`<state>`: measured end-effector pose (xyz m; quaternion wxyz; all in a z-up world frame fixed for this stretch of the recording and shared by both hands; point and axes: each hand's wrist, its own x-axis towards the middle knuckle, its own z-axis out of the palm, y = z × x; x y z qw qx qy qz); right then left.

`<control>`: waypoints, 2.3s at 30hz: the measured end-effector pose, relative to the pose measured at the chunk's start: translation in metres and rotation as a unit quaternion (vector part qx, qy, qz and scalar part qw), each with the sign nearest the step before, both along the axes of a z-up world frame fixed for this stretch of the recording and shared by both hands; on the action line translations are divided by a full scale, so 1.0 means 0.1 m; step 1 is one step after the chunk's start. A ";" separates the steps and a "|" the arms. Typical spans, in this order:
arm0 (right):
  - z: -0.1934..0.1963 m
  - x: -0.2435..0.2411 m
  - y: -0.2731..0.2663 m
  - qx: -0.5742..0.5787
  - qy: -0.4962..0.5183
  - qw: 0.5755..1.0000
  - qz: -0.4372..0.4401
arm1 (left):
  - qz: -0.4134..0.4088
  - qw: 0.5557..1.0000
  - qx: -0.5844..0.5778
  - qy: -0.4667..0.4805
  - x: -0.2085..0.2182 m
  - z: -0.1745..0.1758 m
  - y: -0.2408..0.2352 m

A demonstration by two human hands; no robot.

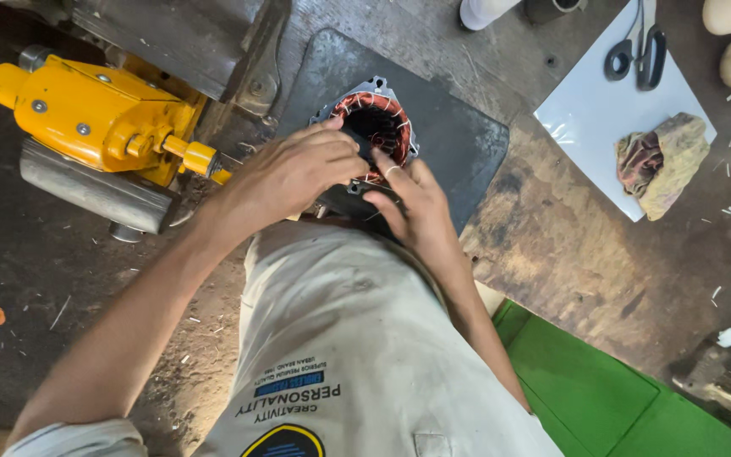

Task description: The person secures copper windings on a motor stator by hand, repeatedly wrapping and tightening white string around the coil slots. The stator is rotated as needed to access different sections while the person adjusts the string tension and placement.

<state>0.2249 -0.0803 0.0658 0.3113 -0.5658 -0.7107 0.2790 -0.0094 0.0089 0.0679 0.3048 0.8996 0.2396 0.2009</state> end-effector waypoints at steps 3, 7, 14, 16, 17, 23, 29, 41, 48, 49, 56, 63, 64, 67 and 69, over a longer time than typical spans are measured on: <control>0.00 -0.04 0.05 0.004 -0.016 1.000 0.016 | 0.034 0.999 -0.014 -0.024 0.06 0.14 -0.08; -0.01 -0.02 0.13 -0.071 0.066 0.995 -0.028 | 0.129 0.978 -0.079 -0.141 0.21 0.44 -0.02; -0.08 0.07 0.19 0.007 -0.002 1.000 0.023 | 0.331 0.912 0.243 0.001 1.03 -0.17 0.09; -0.10 0.07 0.14 0.011 0.014 0.999 0.032 | 0.319 0.919 0.230 0.001 1.04 -0.27 0.01; -0.12 0.06 0.15 0.009 -0.006 1.000 0.027 | 0.306 0.923 0.232 -0.002 1.00 -0.25 0.02; -0.07 0.11 -0.02 -0.111 0.175 0.965 -0.163 | 0.214 0.973 0.007 -0.080 0.48 0.10 -0.29; 0.01 0.10 -0.11 -0.050 0.000 0.996 -0.071 | 0.116 0.989 -0.049 -0.071 0.27 -0.13 -0.31; -0.05 -0.01 0.00 -0.153 0.012 0.988 0.019 | 0.109 0.991 -0.075 -0.030 0.24 -0.04 -0.23; -0.36 0.12 -0.08 -0.161 -0.029 0.986 -0.003 | 0.094 0.994 -0.050 -0.025 0.23 -0.10 -0.21; -0.40 0.14 -0.03 -0.150 -0.021 0.988 0.008 | 0.097 0.993 -0.048 -0.038 0.23 -0.10 -0.19; -0.46 0.12 -0.09 -0.122 0.046 0.991 -0.038 | 0.147 0.984 -0.050 -0.084 0.31 -0.04 -0.35; -0.10 0.62 -0.64 -0.141 0.642 0.705 -0.266 | 0.161 0.981 -0.011 -0.106 0.36 -0.01 -0.41; -0.03 0.77 -0.75 -0.119 0.620 0.730 -0.263 | 0.159 0.982 -0.010 -0.106 0.36 -0.01 -0.40; 0.13 1.25 -1.06 -0.078 0.581 0.772 -0.246 | 0.138 0.985 -0.017 -0.099 0.33 -0.02 -0.36; 0.20 1.57 -1.24 -0.070 0.467 0.840 -0.267 | 0.113 0.990 -0.023 -0.087 0.26 -0.03 -0.30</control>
